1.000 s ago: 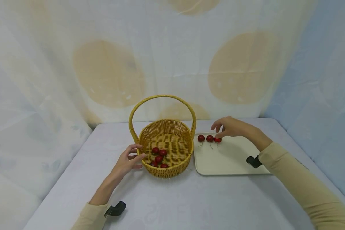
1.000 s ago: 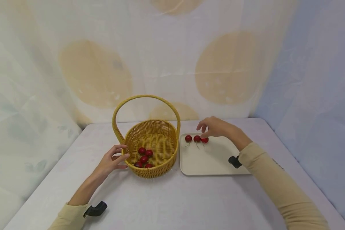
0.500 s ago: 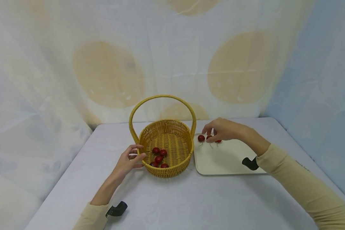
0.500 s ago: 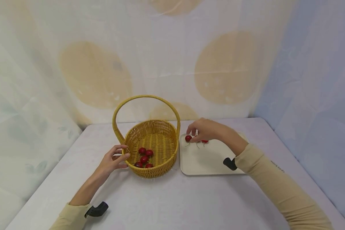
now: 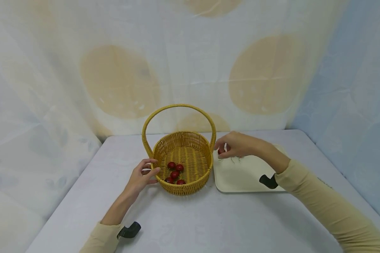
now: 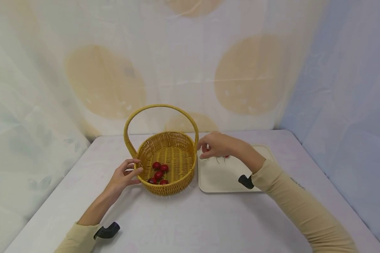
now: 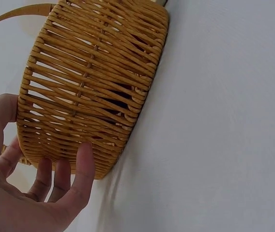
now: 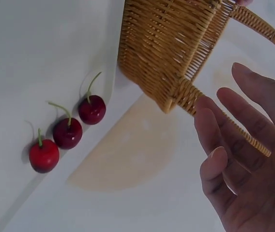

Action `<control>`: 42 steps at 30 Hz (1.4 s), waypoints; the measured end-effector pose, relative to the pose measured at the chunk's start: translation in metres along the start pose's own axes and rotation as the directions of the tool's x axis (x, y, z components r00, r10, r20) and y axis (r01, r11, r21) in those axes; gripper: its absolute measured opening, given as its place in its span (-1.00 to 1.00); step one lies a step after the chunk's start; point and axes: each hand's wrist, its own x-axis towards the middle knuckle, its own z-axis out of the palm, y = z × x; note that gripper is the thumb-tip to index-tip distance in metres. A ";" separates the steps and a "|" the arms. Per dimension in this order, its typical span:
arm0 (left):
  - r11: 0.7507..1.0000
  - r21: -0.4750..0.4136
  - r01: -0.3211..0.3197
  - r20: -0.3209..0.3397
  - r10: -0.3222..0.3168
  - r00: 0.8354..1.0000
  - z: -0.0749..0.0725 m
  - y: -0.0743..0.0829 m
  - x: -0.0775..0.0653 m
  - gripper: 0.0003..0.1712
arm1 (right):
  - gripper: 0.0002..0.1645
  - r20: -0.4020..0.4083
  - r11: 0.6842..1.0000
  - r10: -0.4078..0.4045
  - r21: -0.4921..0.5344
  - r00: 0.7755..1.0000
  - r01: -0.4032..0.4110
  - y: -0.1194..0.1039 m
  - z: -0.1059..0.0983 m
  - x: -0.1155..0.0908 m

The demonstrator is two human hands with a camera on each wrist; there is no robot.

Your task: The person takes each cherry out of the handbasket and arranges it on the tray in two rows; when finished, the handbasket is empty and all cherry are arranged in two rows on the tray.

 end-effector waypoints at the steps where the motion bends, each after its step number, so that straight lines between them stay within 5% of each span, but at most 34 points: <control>1: 1.000 0.001 0.000 -0.003 0.000 1.000 0.000 0.000 0.000 -0.48 | -0.69 -0.002 1.000 -0.008 -0.002 1.000 0.008 -0.001 0.001 0.001; 18: 1.000 0.000 -0.007 0.002 0.007 1.000 0.001 0.001 -0.001 -0.49 | -0.71 -0.030 0.989 -0.146 0.012 0.989 0.147 -0.012 0.031 0.034; 27: 1.000 0.000 0.020 0.008 -0.020 1.000 -0.001 0.003 -0.002 -0.41 | -0.71 -0.005 0.988 -0.150 0.043 0.989 0.150 -0.018 0.045 0.051; 33: 1.000 0.004 0.009 0.025 -0.009 1.000 -0.001 0.024 -0.014 -0.40 | -0.73 0.004 0.987 -0.158 0.043 0.987 0.157 -0.020 0.054 0.065; 42: 1.000 -0.014 -0.003 0.008 0.003 1.000 -0.001 0.000 -0.001 -0.44 | -0.71 -0.024 0.981 -0.190 0.044 0.981 0.191 -0.017 0.069 0.086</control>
